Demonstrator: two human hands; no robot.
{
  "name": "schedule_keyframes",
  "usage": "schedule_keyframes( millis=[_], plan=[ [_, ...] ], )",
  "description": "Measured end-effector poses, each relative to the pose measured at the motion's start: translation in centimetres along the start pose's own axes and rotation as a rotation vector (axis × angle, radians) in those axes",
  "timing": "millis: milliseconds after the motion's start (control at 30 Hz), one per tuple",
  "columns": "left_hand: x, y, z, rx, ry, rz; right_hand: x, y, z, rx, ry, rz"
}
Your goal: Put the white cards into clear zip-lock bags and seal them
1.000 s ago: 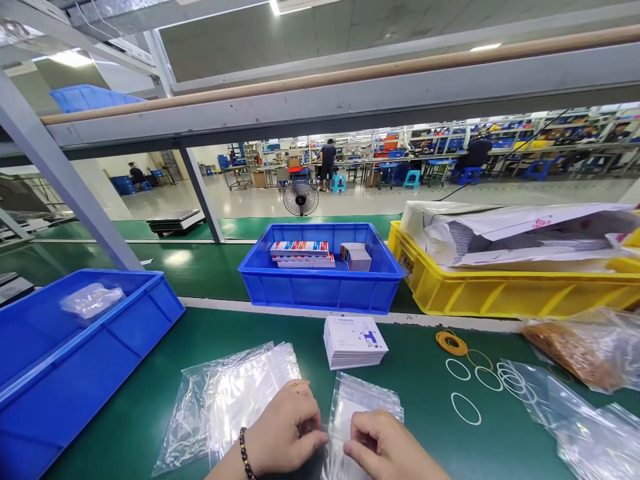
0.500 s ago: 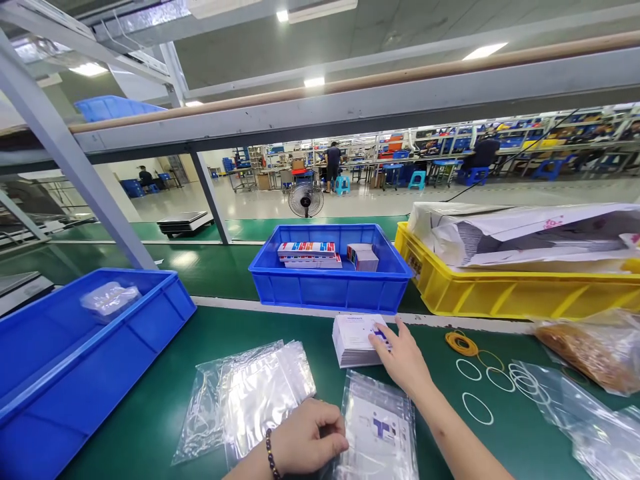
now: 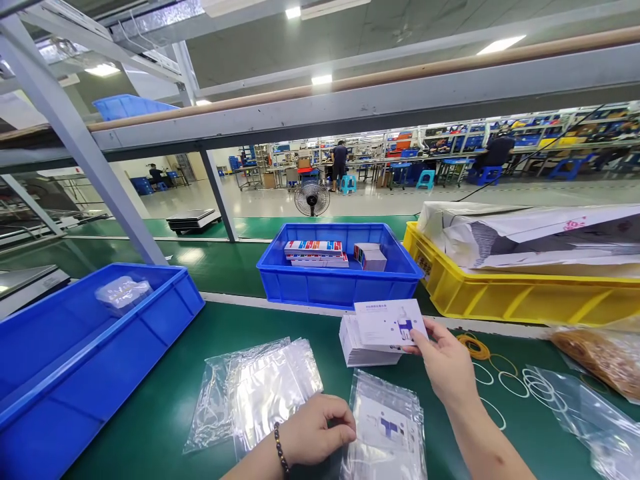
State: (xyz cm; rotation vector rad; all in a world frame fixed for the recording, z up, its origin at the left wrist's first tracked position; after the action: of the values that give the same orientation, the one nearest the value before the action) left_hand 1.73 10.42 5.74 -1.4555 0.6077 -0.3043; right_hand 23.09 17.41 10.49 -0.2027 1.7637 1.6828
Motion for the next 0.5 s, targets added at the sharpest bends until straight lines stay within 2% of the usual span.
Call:
schedule_keyframes(
  millis=[100, 167, 267, 333, 400, 500],
  plan=[
    [-0.1, 0.0, 0.1, 0.008, -0.012, -0.027, 0.3, 0.0, -2.8, 0.016, 0.153, 0.251],
    [-0.3, 0.1, 0.2, -0.020, -0.051, -0.066, 0.7, -0.6, -4.2, 0.038, 0.281, 0.341],
    [-0.8, 0.4, 0.3, -0.073, -0.116, -0.148, 0.8, -2.1, -5.0, 0.032, 0.373, 0.313],
    [-0.8, 0.6, 0.3, -0.095, -0.117, -0.190, 0.9, -2.9, -5.0, -0.001, 0.412, 0.248],
    [-0.6, 0.7, 0.3, -0.090, -0.100, -0.199, 1.3, -2.9, -5.2, -0.084, 0.499, 0.161],
    [-0.2, 0.6, 0.3, -0.046, -0.117, -0.190, 2.5, -1.8, -6.5, -0.319, 0.696, 0.044]
  ],
)
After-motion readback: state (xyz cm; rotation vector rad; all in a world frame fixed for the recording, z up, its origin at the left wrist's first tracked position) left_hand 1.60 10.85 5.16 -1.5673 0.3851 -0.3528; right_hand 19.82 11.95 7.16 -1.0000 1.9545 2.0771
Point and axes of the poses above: each hand's wrist, its own z-axis towards the middle knuckle, its own x-axis out of the palm, y = z × x, the point moved 3 cm from there along z, towards the middle knuckle, and after that the axes turned 9 degrees about -z, right-handed, at the moved point
